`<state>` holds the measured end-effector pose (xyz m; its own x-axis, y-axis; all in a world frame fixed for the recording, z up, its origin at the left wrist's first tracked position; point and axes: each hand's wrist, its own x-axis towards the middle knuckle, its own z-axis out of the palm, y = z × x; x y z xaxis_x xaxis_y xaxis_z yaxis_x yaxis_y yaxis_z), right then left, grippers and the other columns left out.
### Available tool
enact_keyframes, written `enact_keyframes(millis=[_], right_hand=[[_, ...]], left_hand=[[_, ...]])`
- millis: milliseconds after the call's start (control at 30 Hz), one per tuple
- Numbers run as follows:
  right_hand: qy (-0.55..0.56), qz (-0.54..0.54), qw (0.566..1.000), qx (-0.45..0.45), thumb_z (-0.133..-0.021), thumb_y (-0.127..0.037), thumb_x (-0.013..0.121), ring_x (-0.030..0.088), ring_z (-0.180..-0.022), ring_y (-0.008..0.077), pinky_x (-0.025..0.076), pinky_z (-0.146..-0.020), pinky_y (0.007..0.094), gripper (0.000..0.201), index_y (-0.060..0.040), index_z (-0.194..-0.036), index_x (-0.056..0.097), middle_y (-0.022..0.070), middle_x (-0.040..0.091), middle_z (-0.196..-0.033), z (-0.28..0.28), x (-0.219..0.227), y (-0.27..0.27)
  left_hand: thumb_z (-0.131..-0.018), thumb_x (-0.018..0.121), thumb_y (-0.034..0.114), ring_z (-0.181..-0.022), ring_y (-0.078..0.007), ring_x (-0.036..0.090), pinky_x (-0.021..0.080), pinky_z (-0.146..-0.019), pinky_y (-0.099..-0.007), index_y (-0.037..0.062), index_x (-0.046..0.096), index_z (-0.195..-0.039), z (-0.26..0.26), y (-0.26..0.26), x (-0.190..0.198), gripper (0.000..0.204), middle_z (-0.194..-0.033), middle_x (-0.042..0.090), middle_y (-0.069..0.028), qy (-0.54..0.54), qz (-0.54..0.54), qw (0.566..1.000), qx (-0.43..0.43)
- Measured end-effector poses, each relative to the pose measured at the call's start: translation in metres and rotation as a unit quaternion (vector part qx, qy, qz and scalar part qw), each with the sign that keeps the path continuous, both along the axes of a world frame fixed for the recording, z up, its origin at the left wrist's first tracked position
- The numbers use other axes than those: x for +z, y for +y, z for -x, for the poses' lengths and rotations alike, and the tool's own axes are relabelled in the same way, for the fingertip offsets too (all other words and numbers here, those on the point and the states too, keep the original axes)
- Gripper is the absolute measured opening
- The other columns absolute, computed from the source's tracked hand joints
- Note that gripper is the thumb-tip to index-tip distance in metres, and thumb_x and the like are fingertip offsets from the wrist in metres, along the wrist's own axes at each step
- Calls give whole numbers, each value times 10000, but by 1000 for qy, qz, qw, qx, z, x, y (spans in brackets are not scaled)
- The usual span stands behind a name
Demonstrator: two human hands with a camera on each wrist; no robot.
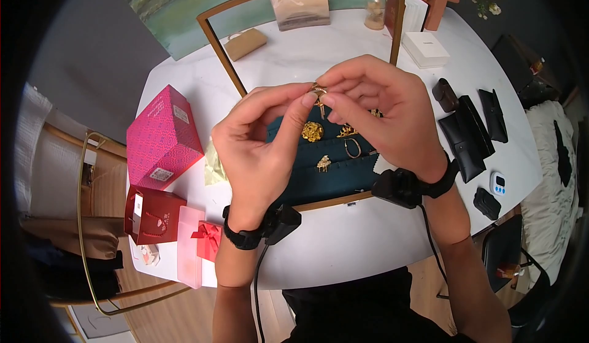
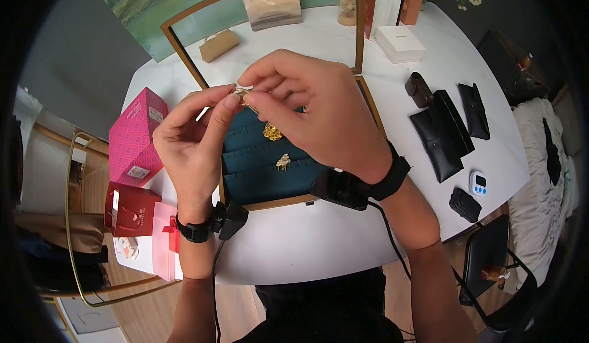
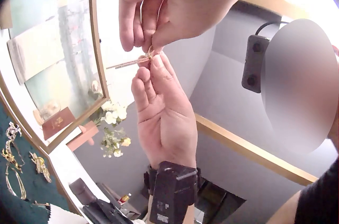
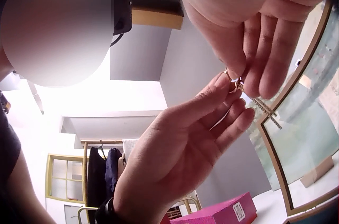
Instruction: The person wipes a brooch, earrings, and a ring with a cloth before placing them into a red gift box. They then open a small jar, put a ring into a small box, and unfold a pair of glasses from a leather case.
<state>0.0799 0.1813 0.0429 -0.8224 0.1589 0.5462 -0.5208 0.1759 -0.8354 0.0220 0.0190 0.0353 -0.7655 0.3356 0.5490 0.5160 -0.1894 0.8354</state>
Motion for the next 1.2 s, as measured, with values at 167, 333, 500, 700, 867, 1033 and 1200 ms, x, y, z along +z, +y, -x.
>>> enact_keyframes(millis=[167,333,500,700,867,1033,1200], right_hand=[[21,-72,997,9,-884,-29,662,711,-816,133,568,-712,234,156,-7,-1035,697,95,708,-915,-2,1,7],[76,-188,979,-16,-852,-60,720,718,-794,163,564,-691,238,188,-29,-1037,707,83,702,-891,-1,7,17],[92,-214,972,13,-832,-61,742,714,-764,152,556,-662,236,177,-18,-1001,710,78,702,-874,-4,9,23],[113,-225,968,-9,-827,-45,741,715,-740,156,556,-646,235,169,-9,-990,713,84,708,-845,-3,9,22],[111,-211,971,-14,-828,-42,740,715,-737,159,557,-640,234,164,-8,-987,716,86,710,-835,-2,7,17],[112,-215,970,-10,-827,-44,743,715,-737,158,559,-643,234,169,-7,-989,715,87,711,-836,0,5,21],[86,-209,974,-11,-851,-43,721,705,-731,153,556,-656,234,144,11,-983,703,89,712,-848,-1,5,21]], left_hand=[[-871,699,-38,-878,-150,690,548,-795,-231,-89,691,-1027,0,0,0,163,-979,715,-136,-40,-32,998,-33],[-881,698,-19,-851,-158,698,561,-784,-238,-89,677,-1051,2,-6,4,185,-958,721,-141,-88,-19,992,-88],[-890,693,-1,-840,-167,705,577,-766,-250,-75,677,-1057,7,-8,1,183,-940,724,-149,-152,-13,976,-157],[-892,692,1,-798,-173,711,592,-748,-262,-75,677,-1060,5,-7,0,185,-917,727,-156,-167,-45,972,-158],[-896,687,6,-763,-181,720,615,-726,-278,-81,673,-1055,2,-4,1,182,-919,725,-163,-211,-70,964,-147],[-895,689,8,-762,-185,722,616,-727,-282,-78,674,-1056,3,-4,-1,183,-920,726,-165,-204,-62,967,-142],[-893,692,9,-777,-173,718,608,-729,-268,-75,680,-1045,3,-1,-1,174,-917,729,-155,-196,-57,969,-136]])
